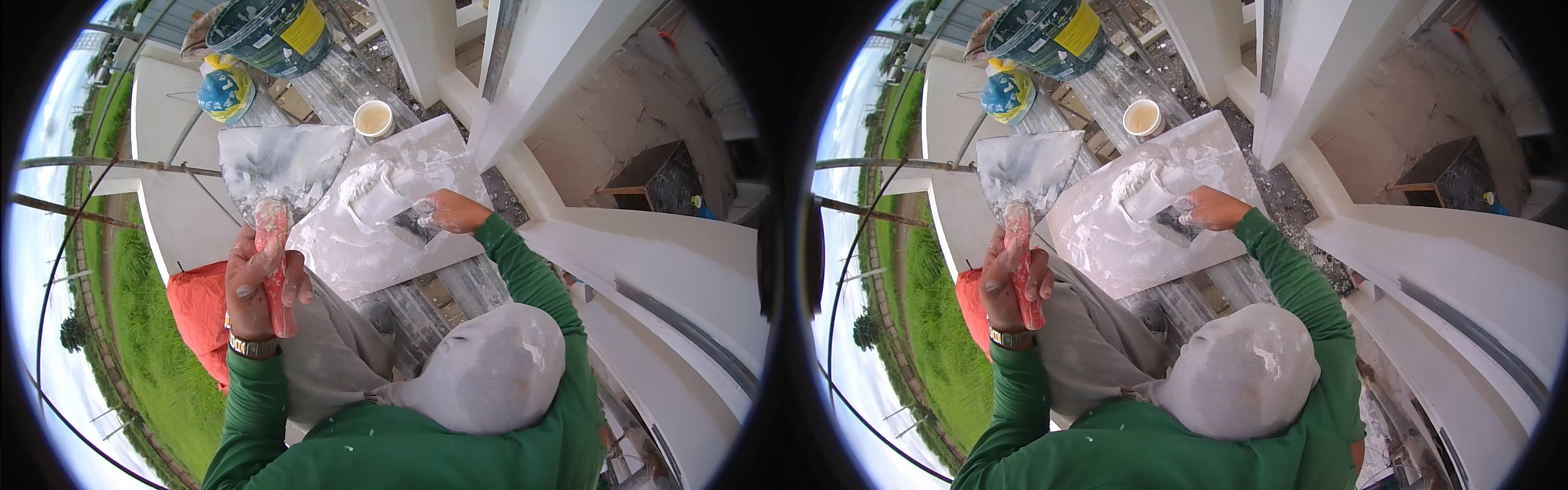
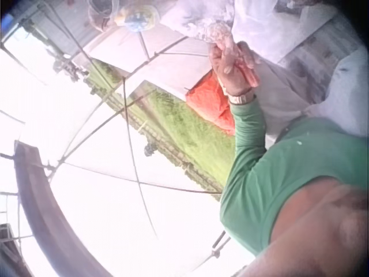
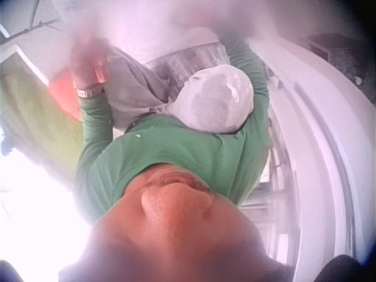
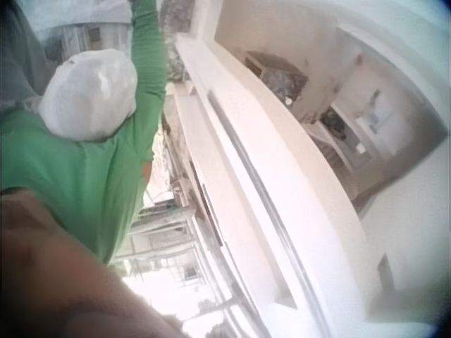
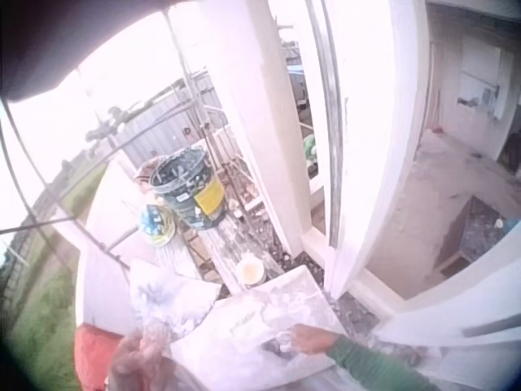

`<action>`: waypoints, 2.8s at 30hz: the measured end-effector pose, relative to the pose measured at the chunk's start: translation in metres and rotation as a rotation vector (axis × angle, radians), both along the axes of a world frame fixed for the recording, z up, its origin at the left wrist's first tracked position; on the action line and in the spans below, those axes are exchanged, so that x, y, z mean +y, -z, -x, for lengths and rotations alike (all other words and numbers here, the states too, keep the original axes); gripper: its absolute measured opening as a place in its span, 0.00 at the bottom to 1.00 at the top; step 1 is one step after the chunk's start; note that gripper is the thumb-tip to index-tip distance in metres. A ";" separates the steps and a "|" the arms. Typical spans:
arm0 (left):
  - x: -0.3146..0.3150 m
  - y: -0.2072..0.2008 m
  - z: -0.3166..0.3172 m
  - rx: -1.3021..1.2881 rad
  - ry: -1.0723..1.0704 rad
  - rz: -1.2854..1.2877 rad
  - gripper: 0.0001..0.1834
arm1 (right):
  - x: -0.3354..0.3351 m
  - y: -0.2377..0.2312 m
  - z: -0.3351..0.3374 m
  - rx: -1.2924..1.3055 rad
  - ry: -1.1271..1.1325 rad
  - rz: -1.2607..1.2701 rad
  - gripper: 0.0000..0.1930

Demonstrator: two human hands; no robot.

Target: The person scoops white plaster from a board using a trowel and applies it to a vertical wall surface. They repeatedly smooth the plaster along the wall and a metal strip, occasionally scraping excess material back onto the board.

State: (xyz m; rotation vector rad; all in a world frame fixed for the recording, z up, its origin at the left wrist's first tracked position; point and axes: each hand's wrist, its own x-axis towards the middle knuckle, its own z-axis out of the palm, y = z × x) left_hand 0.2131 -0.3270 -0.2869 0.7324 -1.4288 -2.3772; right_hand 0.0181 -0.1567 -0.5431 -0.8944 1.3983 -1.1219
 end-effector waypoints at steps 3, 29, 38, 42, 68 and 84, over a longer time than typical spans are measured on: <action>0.007 0.012 0.022 -0.042 0.097 -0.095 0.29 | 0.060 -0.035 0.000 -0.824 0.529 0.136 0.20; 0.233 0.003 0.113 -0.397 1.661 -0.550 0.20 | 0.349 -0.304 -0.227 1.061 0.929 -0.006 0.38; 0.246 -0.027 0.091 -0.285 1.677 -0.741 0.20 | 0.365 -0.339 -0.260 0.926 1.147 -0.053 0.34; 0.245 -0.071 0.082 -0.209 1.679 -0.829 0.21 | 0.371 -0.347 -0.268 1.051 1.307 -0.303 0.30; 0.246 -0.030 0.112 0.144 1.592 0.989 0.24 | 0.426 -0.390 -0.141 0.581 2.410 0.956 0.21; 0.206 -0.013 0.110 -0.111 1.610 0.860 0.26 | 0.463 -0.441 -0.049 1.120 2.410 -0.478 0.22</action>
